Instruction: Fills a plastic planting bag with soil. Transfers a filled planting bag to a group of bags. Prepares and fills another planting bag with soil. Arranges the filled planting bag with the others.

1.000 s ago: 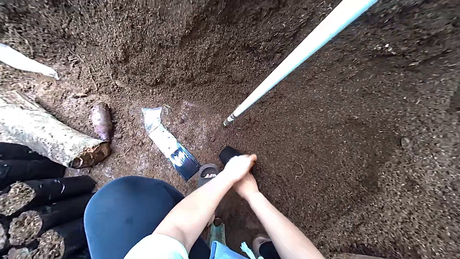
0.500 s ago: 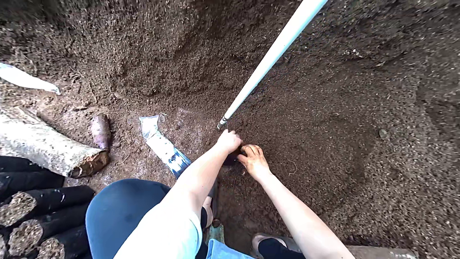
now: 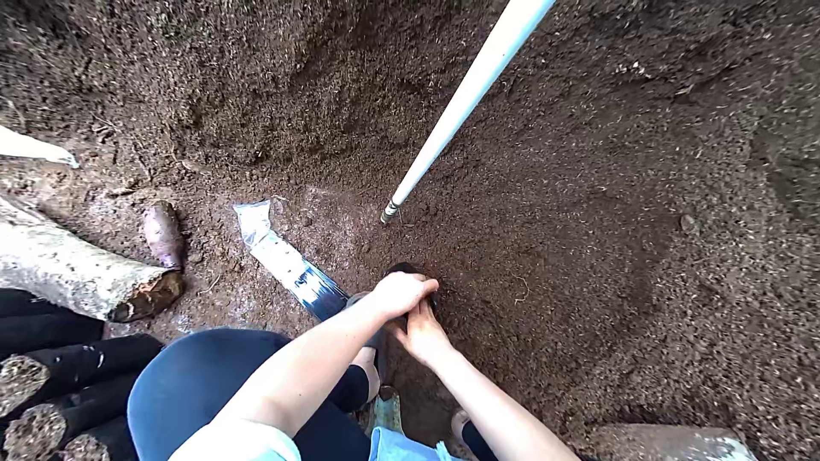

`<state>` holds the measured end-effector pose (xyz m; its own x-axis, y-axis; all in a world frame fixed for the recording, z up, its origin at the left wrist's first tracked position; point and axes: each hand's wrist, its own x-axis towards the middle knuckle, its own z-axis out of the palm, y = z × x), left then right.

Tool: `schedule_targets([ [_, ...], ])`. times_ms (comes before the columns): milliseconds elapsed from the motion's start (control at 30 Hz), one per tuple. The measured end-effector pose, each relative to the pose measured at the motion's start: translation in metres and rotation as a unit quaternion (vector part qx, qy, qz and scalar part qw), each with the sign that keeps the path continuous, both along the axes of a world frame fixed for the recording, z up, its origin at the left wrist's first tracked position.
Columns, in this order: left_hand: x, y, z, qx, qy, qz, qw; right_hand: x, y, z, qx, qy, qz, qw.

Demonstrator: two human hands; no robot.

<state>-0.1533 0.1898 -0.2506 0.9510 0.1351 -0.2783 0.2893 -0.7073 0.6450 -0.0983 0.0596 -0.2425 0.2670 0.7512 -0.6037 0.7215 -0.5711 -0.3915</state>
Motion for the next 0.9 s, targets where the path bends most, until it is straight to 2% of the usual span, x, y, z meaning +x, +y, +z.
schedule_targets([
  [167, -0.002, -0.028, -0.003, -0.039, 0.013, -0.036, 0.999, -0.011, -0.018, -0.035, -0.039, -0.025, 0.068, 0.997],
  [367, 0.007, -0.027, -0.009, -0.045, 0.0, -0.03, 0.999, -0.003, 0.002, -0.039, -0.113, -0.029, 0.058, 0.991],
  [467, 0.013, 0.002, 0.008, -0.042, 0.005, 0.025, 0.999, 0.015, 0.019, -0.021, -0.094, -0.046, 0.077, 0.992],
  [533, 0.015, 0.029, 0.019, -0.023, 0.013, 0.071, 0.997, 0.032, 0.028, 0.003, -0.033, -0.091, 0.077, 0.992],
  [667, 0.015, 0.058, 0.013, 0.003, 0.023, 0.137, 0.99, 0.079, 0.016, 0.038, 0.042, -0.181, 0.037, 0.982],
  [733, 0.022, 0.054, 0.013, 0.013, 0.02, 0.134, 0.991, 0.103, -0.004, 0.034, 0.11, -0.178, -0.043, 0.977],
  [767, 0.026, 0.05, 0.015, 0.022, 0.022, 0.122, 0.992, 0.111, -0.015, 0.024, 0.163, -0.156, -0.117, 0.967],
  [800, 0.029, 0.045, 0.017, 0.032, 0.031, 0.103, 0.994, 0.116, -0.027, 0.011, 0.187, -0.106, -0.22, 0.952],
  [833, 0.031, 0.043, 0.019, 0.043, 0.052, 0.082, 0.994, 0.117, -0.038, -0.002, 0.162, -0.015, -0.345, 0.925],
  [867, 0.034, 0.042, 0.021, 0.05, 0.077, 0.062, 0.994, 0.117, -0.047, -0.019, 0.108, 0.115, -0.474, 0.866],
  [900, 0.038, 0.042, 0.023, 0.059, 0.104, 0.043, 0.992, 0.114, -0.057, -0.042, 0.065, 0.262, -0.593, 0.758],
])
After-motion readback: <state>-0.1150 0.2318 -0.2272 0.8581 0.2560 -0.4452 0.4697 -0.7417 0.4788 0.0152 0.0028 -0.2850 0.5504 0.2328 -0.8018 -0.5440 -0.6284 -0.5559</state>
